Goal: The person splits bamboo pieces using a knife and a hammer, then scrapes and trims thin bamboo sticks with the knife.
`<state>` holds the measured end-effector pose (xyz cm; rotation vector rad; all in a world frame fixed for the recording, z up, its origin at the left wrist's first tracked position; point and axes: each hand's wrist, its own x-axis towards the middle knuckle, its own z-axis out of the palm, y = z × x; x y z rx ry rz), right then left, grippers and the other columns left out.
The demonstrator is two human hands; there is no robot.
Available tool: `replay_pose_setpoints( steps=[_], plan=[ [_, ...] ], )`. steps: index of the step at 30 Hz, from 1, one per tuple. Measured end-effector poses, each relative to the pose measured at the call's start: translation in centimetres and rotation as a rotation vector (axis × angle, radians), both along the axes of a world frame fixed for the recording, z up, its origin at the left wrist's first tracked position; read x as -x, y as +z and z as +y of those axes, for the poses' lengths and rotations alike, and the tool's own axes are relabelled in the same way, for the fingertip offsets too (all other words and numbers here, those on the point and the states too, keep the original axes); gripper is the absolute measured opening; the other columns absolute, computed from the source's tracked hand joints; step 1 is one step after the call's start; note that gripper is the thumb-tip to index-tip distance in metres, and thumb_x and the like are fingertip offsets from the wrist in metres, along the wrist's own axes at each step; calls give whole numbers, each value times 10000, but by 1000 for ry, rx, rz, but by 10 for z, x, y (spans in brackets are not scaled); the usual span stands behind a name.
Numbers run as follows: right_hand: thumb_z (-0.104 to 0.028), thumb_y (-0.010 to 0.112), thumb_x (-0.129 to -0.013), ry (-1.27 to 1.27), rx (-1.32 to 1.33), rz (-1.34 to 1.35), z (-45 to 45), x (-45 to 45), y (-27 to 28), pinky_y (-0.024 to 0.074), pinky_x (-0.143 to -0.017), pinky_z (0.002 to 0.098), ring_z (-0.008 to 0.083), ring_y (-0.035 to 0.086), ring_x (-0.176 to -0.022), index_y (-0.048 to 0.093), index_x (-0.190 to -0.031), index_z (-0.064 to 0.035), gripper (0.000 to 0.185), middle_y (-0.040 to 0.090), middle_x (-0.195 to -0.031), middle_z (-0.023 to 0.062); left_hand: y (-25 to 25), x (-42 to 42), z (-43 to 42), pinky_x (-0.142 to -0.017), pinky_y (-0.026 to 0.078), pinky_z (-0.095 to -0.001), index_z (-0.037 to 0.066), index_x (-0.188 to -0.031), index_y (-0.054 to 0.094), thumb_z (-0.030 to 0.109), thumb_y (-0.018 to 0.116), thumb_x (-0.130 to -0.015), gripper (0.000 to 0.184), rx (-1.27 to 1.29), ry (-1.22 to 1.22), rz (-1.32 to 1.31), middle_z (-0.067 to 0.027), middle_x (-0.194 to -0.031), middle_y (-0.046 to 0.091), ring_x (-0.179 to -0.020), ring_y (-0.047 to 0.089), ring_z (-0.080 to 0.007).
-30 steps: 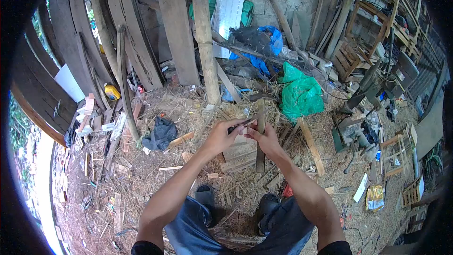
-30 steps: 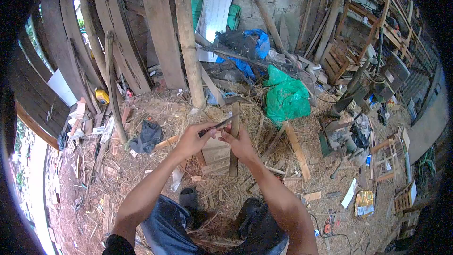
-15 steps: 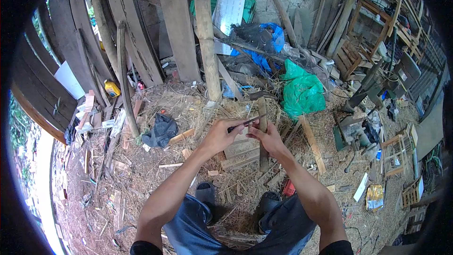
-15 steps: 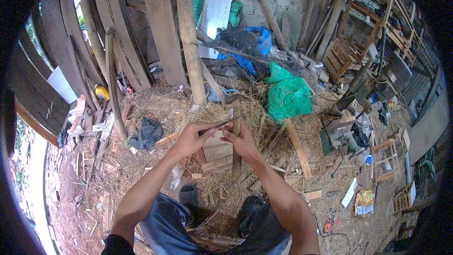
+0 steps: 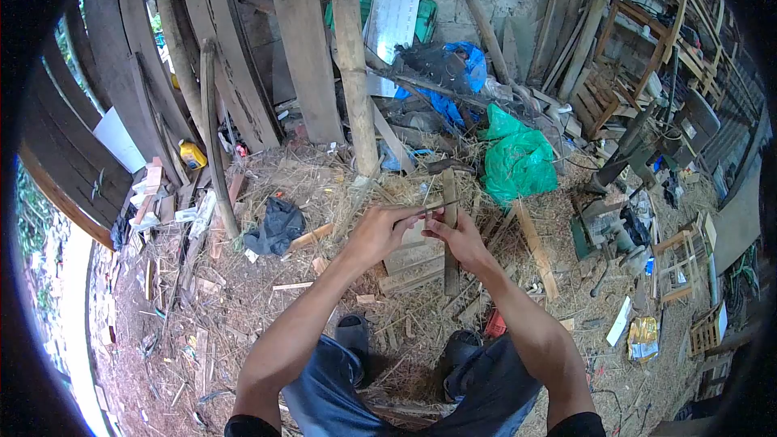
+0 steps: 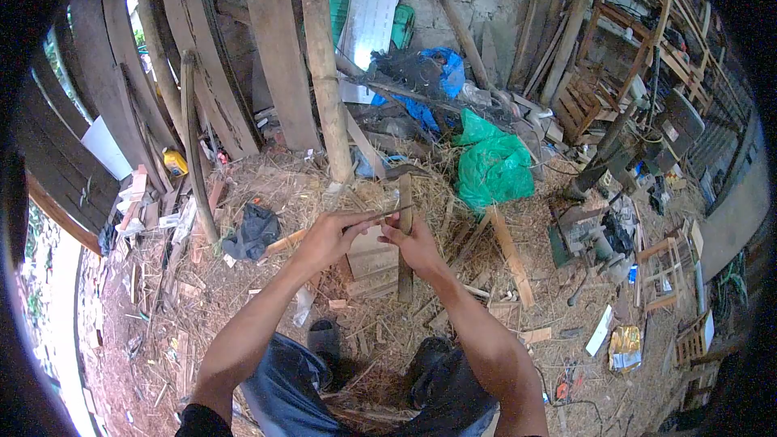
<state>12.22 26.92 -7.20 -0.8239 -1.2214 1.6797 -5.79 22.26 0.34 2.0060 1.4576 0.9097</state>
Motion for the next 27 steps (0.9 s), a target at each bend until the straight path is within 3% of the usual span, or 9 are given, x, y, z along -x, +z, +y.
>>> replay_pose_setpoints(
  steps=[4,7,12,18,23,27],
  plan=[
    [-57,591,-875,6,-14,25,-1,0,-1,519,-849,342,158,583,-896,464,-997,-30,179,565,-956,50,2,-3,-1,-706,499,-375,53,-1071,646,119,573,-856,236,-66,-3,54,-188,-928,657,-802,642,-327],
    [-50,588,-874,9,-14,28,2,-1,0,523,-844,344,158,584,-891,462,-995,-30,176,564,-948,51,6,-5,-2,-724,498,-397,70,-1051,656,59,547,-842,235,-19,17,51,-178,-940,653,-824,636,-338],
    [-21,569,-873,18,-9,32,4,-2,-5,543,-801,343,140,563,-898,469,-1007,-56,170,534,-956,19,-4,0,3,-766,489,-382,53,-1075,645,143,578,-863,240,-20,-25,-29,-175,-960,660,-864,640,-330],
    [-36,574,-874,17,-3,16,-6,-5,1,525,-828,336,165,569,-926,463,-1037,-20,198,544,-984,55,-2,3,-1,-824,468,-388,45,-1083,636,109,568,-852,249,66,-56,-26,-177,-1023,641,-937,617,-342],
    [-55,574,-877,47,31,-186,-11,-12,1,502,-839,322,178,580,-932,429,-1088,-2,262,539,-1001,87,-4,5,-11,-835,465,-391,38,-1084,634,119,563,-859,249,57,-93,-48,-189,-1028,638,-950,615,-342],
    [-51,580,-870,76,40,-94,-13,-12,-4,497,-843,315,184,586,-918,419,-1097,-2,283,537,-1012,87,-10,3,-11,-832,466,-396,37,-1086,633,119,560,-860,251,86,-96,-74,-194,-1020,639,-939,618,-342]
  ],
)
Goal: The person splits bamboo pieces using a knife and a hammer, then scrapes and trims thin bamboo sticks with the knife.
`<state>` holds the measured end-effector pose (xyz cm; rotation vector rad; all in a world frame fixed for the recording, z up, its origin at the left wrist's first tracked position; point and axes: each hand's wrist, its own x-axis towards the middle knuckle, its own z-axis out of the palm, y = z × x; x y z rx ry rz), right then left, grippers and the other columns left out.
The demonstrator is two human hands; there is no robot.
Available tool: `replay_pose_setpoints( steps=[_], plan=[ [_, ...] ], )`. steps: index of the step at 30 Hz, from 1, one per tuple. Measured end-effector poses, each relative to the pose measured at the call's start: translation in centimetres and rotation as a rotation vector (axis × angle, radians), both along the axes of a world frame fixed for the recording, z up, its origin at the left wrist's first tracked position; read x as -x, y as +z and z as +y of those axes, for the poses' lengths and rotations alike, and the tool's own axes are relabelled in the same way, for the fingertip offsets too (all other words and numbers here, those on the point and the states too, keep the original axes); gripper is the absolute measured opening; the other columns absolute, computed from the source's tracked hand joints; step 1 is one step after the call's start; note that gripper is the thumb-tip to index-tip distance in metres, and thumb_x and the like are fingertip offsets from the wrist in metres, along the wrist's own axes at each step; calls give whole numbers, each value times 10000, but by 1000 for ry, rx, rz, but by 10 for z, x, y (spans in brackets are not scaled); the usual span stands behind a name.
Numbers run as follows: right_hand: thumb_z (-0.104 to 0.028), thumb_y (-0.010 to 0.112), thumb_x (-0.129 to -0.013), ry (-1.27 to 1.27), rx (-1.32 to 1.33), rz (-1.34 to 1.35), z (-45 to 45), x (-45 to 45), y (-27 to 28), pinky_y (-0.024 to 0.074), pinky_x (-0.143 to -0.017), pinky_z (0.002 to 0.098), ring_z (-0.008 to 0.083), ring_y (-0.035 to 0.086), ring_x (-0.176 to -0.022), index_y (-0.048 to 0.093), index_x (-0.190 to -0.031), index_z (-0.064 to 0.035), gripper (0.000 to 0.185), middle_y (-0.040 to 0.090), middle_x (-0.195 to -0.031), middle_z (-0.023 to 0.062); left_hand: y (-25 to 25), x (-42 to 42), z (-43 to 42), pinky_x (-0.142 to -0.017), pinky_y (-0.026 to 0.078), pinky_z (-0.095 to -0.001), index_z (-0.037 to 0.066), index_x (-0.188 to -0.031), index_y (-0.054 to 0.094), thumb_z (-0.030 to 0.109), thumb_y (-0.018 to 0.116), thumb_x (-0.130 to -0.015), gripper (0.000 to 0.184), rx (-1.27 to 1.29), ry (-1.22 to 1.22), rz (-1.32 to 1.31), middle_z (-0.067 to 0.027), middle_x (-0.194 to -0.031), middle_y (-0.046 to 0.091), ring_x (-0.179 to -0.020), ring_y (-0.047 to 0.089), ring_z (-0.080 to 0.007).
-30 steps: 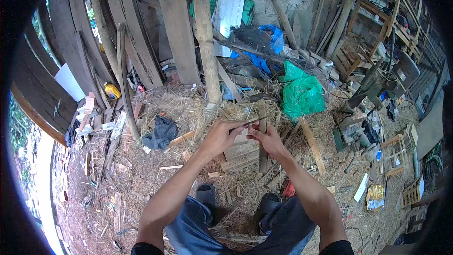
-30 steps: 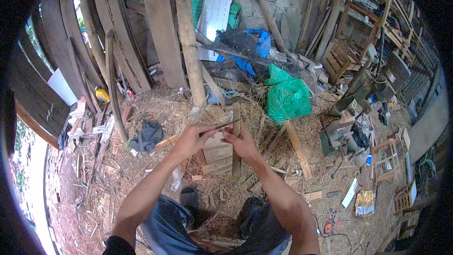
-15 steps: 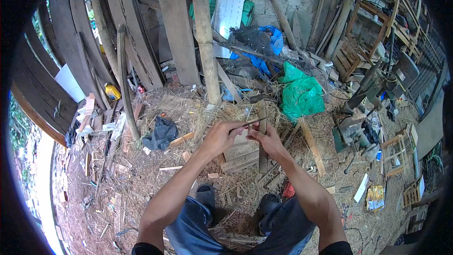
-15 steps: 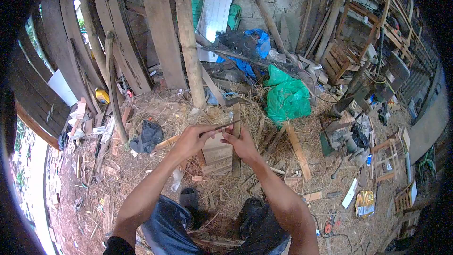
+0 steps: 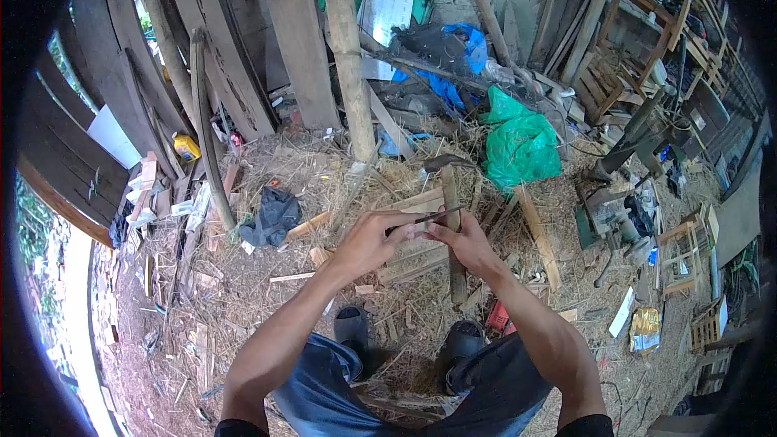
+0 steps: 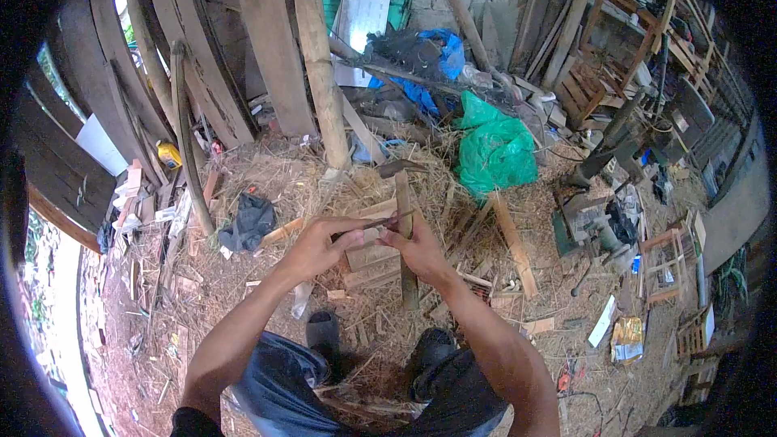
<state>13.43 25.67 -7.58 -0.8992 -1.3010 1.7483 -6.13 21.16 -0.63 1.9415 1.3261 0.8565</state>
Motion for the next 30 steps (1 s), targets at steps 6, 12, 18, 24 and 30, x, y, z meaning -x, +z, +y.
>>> replay_pose_setpoints(
  steps=[6,12,18,24,30],
  plan=[
    [-46,584,-868,2,-9,26,4,-1,0,500,-840,315,185,583,-921,410,-1105,-7,296,534,-1011,79,-3,-1,2,-790,474,-388,40,-1097,628,89,549,-856,258,14,14,4,-207,-986,640,-902,624,-345],
    [-51,589,-870,-7,-5,59,6,-1,-6,498,-843,315,180,583,-918,418,-1096,-9,287,549,-1005,79,-1,-3,1,-778,476,-386,42,-1110,622,58,541,-846,276,-38,15,2,-216,-954,639,-875,627,-343],
    [-62,595,-870,-4,-3,63,4,-1,-3,493,-844,312,176,586,-916,431,-1087,-9,276,561,-988,80,-5,-2,3,-775,479,-388,35,-1110,619,53,541,-843,279,-50,9,-14,-218,-949,639,-865,627,-348],
    [-62,590,-872,-13,17,51,3,-1,1,486,-839,304,179,586,-923,436,-1091,-9,273,565,-998,74,-5,-2,2,-767,481,-379,25,-1079,632,60,562,-836,255,6,18,-62,-208,-926,646,-849,633,-336],
    [-68,594,-870,26,-26,15,4,-3,1,485,-865,312,183,578,-953,437,-1121,-8,301,561,-1027,84,-2,0,2,-826,473,-352,19,-1123,613,202,567,-895,296,115,7,-18,-168,-1009,659,-913,642,-256]
  ],
)
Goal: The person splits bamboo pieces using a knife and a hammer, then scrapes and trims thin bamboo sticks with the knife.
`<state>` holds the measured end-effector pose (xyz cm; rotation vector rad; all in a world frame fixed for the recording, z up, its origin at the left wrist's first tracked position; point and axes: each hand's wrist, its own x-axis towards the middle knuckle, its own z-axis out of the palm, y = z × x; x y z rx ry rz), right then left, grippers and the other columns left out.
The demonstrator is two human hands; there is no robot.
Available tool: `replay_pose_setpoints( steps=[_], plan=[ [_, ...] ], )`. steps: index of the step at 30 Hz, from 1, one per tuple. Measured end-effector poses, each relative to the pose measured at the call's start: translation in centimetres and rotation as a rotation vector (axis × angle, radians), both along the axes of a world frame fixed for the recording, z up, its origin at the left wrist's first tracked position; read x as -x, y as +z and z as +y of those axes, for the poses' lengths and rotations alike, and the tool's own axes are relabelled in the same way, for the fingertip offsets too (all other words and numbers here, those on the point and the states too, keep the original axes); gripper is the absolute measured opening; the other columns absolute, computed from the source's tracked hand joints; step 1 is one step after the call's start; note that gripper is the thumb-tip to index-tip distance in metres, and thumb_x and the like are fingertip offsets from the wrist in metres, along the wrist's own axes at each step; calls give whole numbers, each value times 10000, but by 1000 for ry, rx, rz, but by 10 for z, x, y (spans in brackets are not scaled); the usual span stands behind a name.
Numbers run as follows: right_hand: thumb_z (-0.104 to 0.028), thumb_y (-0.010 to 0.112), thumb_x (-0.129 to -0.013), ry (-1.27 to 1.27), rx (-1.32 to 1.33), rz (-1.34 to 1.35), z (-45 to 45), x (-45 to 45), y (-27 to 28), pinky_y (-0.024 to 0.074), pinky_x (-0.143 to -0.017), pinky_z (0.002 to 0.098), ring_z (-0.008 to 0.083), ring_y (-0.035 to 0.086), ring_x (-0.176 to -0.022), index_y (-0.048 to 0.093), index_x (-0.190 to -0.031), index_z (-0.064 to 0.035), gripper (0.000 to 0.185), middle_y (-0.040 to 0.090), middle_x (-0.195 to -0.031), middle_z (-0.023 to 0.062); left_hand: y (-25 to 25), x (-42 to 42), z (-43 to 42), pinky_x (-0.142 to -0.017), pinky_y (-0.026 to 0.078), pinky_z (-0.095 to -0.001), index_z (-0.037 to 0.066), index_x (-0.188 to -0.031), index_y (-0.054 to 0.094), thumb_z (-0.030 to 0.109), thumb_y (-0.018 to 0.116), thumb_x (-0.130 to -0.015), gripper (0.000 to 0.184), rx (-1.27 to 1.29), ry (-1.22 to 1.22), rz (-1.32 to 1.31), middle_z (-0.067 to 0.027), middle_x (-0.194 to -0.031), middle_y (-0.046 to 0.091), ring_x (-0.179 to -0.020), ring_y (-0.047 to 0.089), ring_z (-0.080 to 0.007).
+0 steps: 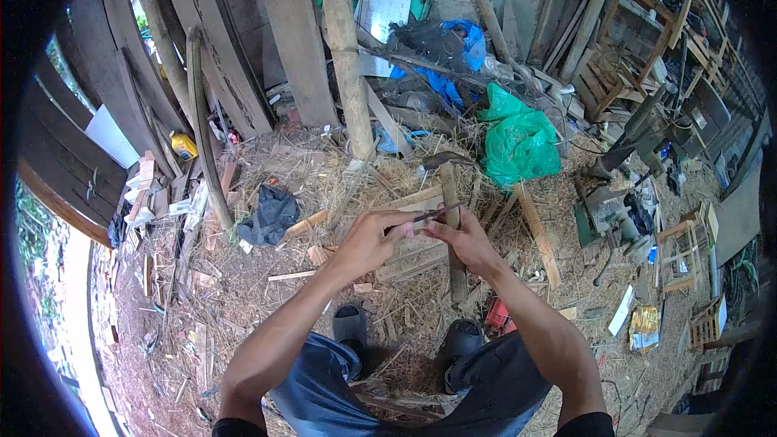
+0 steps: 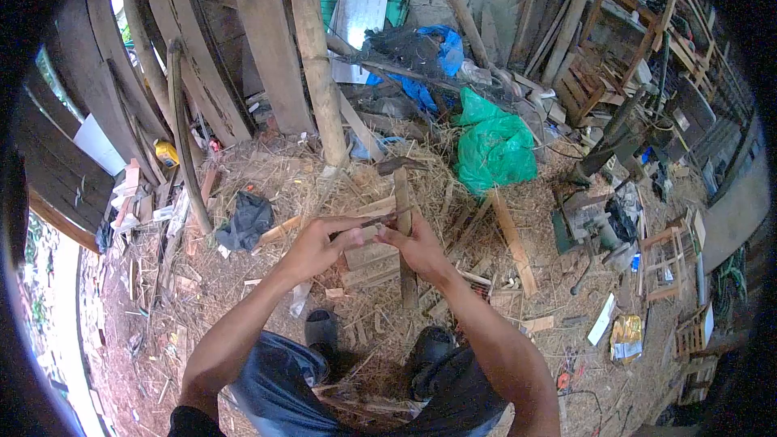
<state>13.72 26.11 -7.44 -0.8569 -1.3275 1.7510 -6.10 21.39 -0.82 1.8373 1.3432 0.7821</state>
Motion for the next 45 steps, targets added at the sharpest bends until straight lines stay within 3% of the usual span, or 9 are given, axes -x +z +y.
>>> replay_pose_setpoints(
  steps=[4,6,14,19,24,30,36,39,45],
  plan=[
    [-67,594,-870,-8,10,29,3,0,-5,481,-882,316,182,569,-980,431,-1152,-2,332,553,-1065,91,2,0,1,-829,473,-357,24,-1125,613,213,565,-894,302,9,7,15,-170,-1013,657,-920,641,-271],
    [-68,593,-871,0,10,50,2,0,-2,480,-882,314,183,567,-987,431,-1151,0,331,550,-1068,92,0,-2,0,-769,484,-363,46,-1108,624,31,529,-836,288,-120,7,-18,-193,-936,657,-850,647,-300],
    [-50,586,-878,-54,47,49,-1,2,4,493,-898,309,143,578,-953,488,-992,-5,157,576,-974,54,4,-5,-2,-819,478,-381,30,-1096,627,116,559,-856,264,-124,25,69,-199,-1024,637,-935,626,-336],
    [-70,603,-869,1,38,24,1,-3,-1,479,-873,307,172,566,-960,429,-1121,-5,314,547,-1038,80,7,-6,-3,-838,477,-388,1,-1050,638,149,568,-863,248,-181,38,162,-195,-1038,636,-943,620,-347],
    [-81,596,-876,-2,24,2,3,-2,0,476,-873,312,170,563,-968,454,-1117,1,291,561,-1039,77,7,-10,-1,-707,498,-431,38,-993,660,94,550,-834,201,-267,94,168,-212,-864,641,-789,619,-386],
    [-77,602,-869,-30,25,21,3,0,4,478,-876,306,176,575,-942,466,-1111,3,288,561,-1037,68,12,-13,-1,-677,496,-458,55,-976,659,112,508,-847,207,-237,99,258,-222,-777,623,-728,609,-403],
    [-62,617,-854,-175,-1,54,8,-1,1,552,-695,323,147,593,-823,471,-1021,-5,229,581,-955,62,7,-11,12,-660,497,-466,75,-1005,658,99,495,-836,236,-302,134,302,-233,-753,617,-702,611,-400],
    [-68,571,-869,-292,143,-214,15,-18,9,489,-434,307,136,508,-490,492,-937,3,127,593,-718,104,7,-5,19,-649,495,-469,71,-987,658,103,503,-834,220,-288,154,338,-233,-752,617,-701,612,-396],
    [-96,484,-895,-304,241,-428,31,-57,5,388,-400,261,106,459,-476,497,-1068,25,212,584,-714,95,9,0,23,-693,496,-439,47,-957,651,109,534,-849,171,-281,171,390,-205,-818,638,-759,612,-381]
  ],
)
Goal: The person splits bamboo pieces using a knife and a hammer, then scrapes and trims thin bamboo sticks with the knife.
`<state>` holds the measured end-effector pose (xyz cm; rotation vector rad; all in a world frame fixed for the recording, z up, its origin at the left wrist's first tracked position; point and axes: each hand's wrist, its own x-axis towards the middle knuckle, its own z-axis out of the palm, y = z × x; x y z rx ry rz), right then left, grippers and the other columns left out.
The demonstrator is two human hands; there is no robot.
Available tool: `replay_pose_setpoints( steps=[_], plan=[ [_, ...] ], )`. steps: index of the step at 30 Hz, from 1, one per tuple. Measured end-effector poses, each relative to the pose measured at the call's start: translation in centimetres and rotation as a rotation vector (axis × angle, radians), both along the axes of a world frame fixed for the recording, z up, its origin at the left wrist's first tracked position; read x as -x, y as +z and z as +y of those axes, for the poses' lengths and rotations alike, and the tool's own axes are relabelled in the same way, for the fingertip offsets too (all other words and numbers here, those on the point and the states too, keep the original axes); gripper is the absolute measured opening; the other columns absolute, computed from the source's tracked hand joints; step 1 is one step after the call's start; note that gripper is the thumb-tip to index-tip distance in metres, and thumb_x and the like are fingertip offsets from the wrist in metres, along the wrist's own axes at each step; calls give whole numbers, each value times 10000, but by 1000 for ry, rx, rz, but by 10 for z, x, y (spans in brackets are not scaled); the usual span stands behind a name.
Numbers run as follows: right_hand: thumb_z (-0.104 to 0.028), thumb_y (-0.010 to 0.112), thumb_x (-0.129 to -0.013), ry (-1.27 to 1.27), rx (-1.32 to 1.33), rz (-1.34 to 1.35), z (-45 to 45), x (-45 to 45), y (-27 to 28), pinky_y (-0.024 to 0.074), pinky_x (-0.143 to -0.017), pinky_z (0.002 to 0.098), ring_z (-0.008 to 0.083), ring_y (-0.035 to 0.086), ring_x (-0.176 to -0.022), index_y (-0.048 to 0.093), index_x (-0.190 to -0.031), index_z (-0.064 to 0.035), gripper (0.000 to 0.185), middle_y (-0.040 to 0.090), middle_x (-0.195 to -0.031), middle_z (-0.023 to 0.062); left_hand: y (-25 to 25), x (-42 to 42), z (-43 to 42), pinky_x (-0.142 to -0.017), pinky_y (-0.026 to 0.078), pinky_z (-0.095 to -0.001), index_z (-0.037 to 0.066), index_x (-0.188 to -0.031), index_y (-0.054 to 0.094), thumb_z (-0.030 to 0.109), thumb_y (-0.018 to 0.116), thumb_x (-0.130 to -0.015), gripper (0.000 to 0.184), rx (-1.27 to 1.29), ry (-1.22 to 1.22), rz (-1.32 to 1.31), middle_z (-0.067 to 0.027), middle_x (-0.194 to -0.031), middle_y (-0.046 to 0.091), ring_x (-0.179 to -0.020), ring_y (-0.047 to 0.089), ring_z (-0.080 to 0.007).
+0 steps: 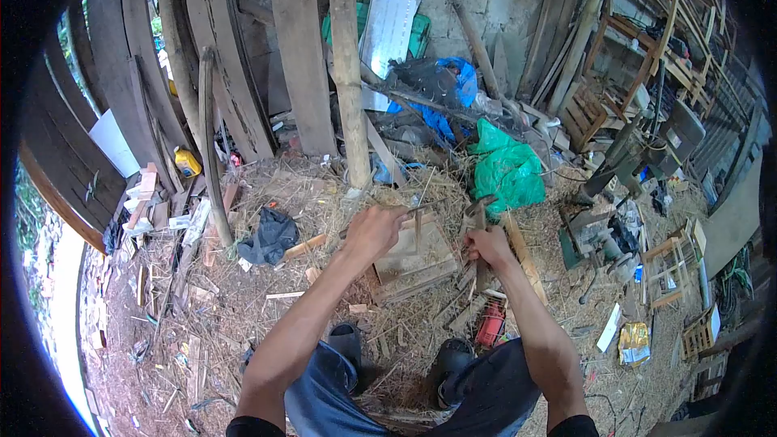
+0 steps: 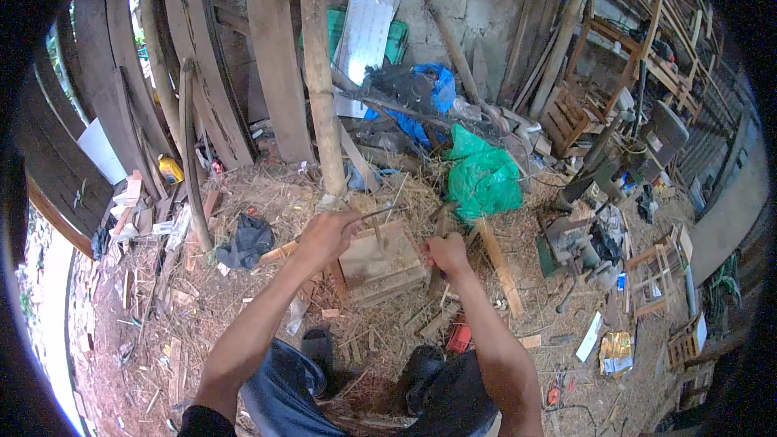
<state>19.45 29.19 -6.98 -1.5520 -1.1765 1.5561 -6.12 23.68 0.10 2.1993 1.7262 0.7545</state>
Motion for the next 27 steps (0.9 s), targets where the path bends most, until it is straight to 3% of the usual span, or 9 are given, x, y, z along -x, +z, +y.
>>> replay_pose_setpoints(
  steps=[3,6,8,10,12,15,19,22,27],
  plan=[
    [-181,497,-921,-140,-311,268,-36,18,71,365,-395,258,92,451,-490,494,-1096,17,264,540,-680,63,-1,1,1,-696,489,-453,56,-954,650,127,528,-845,179,-17,1,-25,-204,-804,634,-755,602,-396],
    [-279,515,-938,-89,-279,376,-73,39,131,318,-387,230,62,339,-433,484,-1108,-51,286,492,-687,25,-5,1,0,-691,484,-461,60,-927,653,143,520,-840,179,-99,-18,-46,-200,-788,629,-757,599,-394],
    [-321,515,-935,18,-315,231,-71,37,134,311,-381,222,53,343,-436,488,-1113,-64,313,484,-674,9,-2,-3,-3,-686,480,-462,58,-913,651,142,518,-839,174,-78,-16,-5,-198,-775,625,-755,598,-391],
    [-363,515,-933,120,-350,75,-69,36,127,303,-374,214,45,347,-438,493,-1118,-78,341,476,-661,-7,-1,-10,-5,-681,477,-463,55,-898,650,141,515,-838,171,-61,-21,29,-196,-762,622,-754,596,-388],
    [-270,541,-926,116,-526,-164,-64,46,104,400,-497,248,74,465,-556,515,-1025,-32,259,508,-679,-8,-6,-12,-5,-680,476,-462,51,-874,645,134,512,-838,161,-66,-6,29,-185,-745,620,-740,599,-375],
    [-164,569,-901,-7,-647,-176,-59,56,78,413,-523,251,87,484,-565,513,-966,-27,162,543,-727,8,-12,-11,-5,-670,468,-456,45,-855,642,137,517,-841,156,-93,-10,-29,-168,-723,622,-713,601,-365],
    [-61,591,-860,-166,-569,101,-55,62,58,422,-526,249,92,508,-578,475,-950,-40,148,594,-814,27,-15,-3,-8,-645,454,-449,37,-827,638,155,527,-850,164,-43,-57,-199,-167,-703,618,-703,601,-358],
    [-12,613,-827,-95,-474,204,-48,58,38,448,-550,243,102,548,-648,383,-1009,-55,296,633,-1028,109,-9,0,-8,-616,438,-421,31,-822,638,159,544,-859,163,14,-68,-264,-153,-666,605,-654,589,-321],
    [23,628,-804,-5,-471,367,-27,71,5,466,-548,254,112,574,-778,390,-990,-56,312,596,-1131,112,-5,1,-10,-601,432,-357,27,-883,651,147,568,-865,147,104,-107,-316,-111,-626,576,-580,518,-225]
  ],
)
